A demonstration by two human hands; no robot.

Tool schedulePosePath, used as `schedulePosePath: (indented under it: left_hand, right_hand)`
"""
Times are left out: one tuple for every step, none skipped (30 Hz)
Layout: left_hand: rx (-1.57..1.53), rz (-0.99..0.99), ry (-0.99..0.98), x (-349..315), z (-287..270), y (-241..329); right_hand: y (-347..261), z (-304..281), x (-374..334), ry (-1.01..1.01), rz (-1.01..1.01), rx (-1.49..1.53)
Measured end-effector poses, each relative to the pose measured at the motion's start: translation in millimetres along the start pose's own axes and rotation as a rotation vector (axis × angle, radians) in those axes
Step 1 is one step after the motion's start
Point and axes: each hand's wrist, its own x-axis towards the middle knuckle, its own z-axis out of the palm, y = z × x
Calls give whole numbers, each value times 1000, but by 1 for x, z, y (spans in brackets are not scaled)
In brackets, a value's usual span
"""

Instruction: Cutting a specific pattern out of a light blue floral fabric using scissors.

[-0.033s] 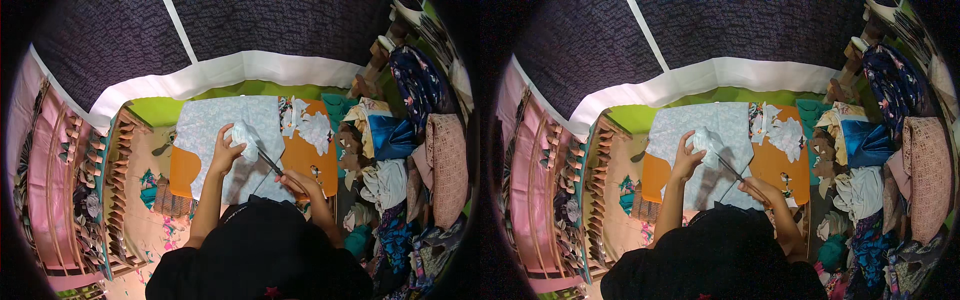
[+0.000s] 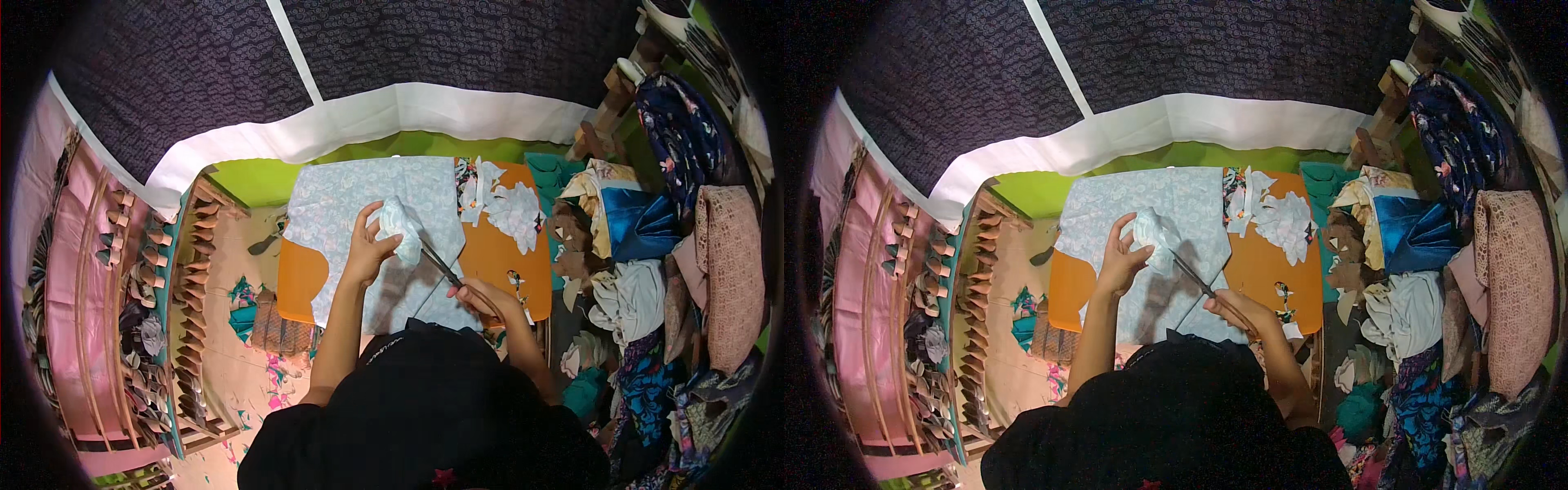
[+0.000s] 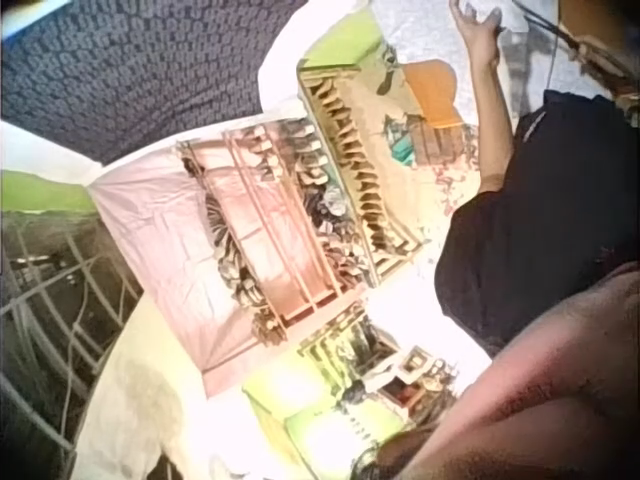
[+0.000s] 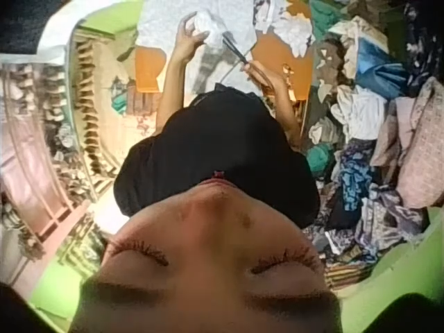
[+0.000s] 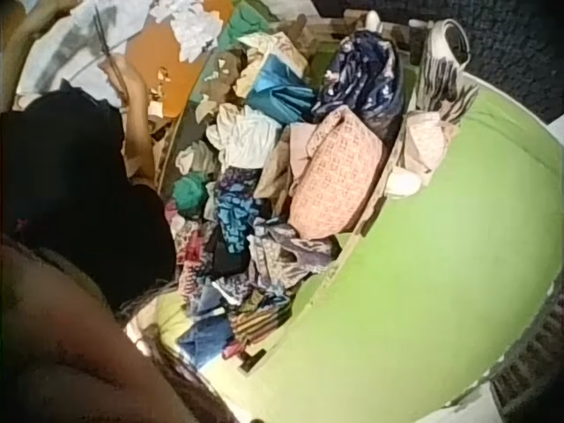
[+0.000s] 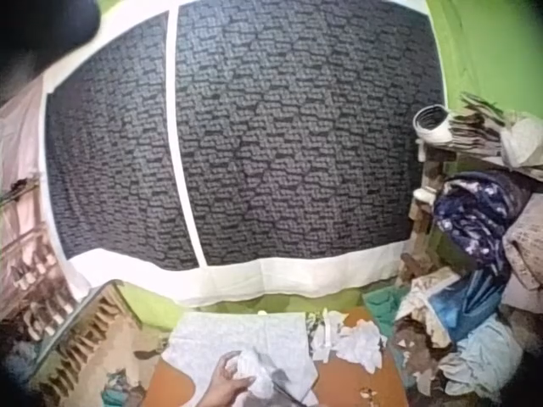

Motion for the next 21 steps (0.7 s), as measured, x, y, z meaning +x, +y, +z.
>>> schedulePosePath:
  left_hand:
    - [0,0,-1,0,1,1]
    - [40,13,-7,-1,2,3]
    - [80,26,-12,-2,3,4]
    - [80,25,-13,-1,3,3]
    - [138,81,-29,0,3,2]
    - [196,138,-45,0,3,1]
    - [187,131,-58,-1,3,1]
    - [187,131,-58,-1,4,0]
    - [184,122,-62,-2,6,-1]
    - [180,113,-65,-4,7,-1]
    - [186,89,-51,-6,9,1]
    - [187,88,-51,-7,11,0]
    - [188,129,-27,-8,12,-1]
    - [190,169,-4,-9,14,-2]
    - [190,168,-4,-9,15,-3]
    - [165,188,36,-9,15,-5]
    - [140,208,76,-8,15,-7]
    - [139,208,75,-8,15,-9]
    - [122,226,97,-8,16,-12]
    - [104,245,119,-8,16,-13]
    - [104,245,119,-9,17,-14]
  right_hand:
    - [-6,2,-1,-20,9,71]
    - [-7,4,1,-19,9,71]
    - [-7,8,1,-25,8,200]
    - [-7,11,2,-30,7,328]
    - [-8,14,4,-29,7,329]
    - [-8,16,6,-27,-17,356]
    - [-10,19,7,-26,-42,384]
    - [-14,20,7,-26,-42,385]
    - [-18,20,6,-19,-61,372]
    - [-23,21,4,-14,-79,360]
    - [-27,22,4,-14,-79,361]
    - [-31,23,3,-8,-78,384]
    - [-32,24,3,0,-77,407]
    - [-32,26,3,1,-76,408]
    - [-31,27,4,11,-76,420]
    - [-31,28,6,22,-76,432]
    - [-30,29,7,23,-76,432]
    - [-28,31,8,24,-70,429]
    - [-28,32,9,25,-63,425]
    - [-28,34,9,24,-63,426]
    - [-30,35,9,31,-106,459]
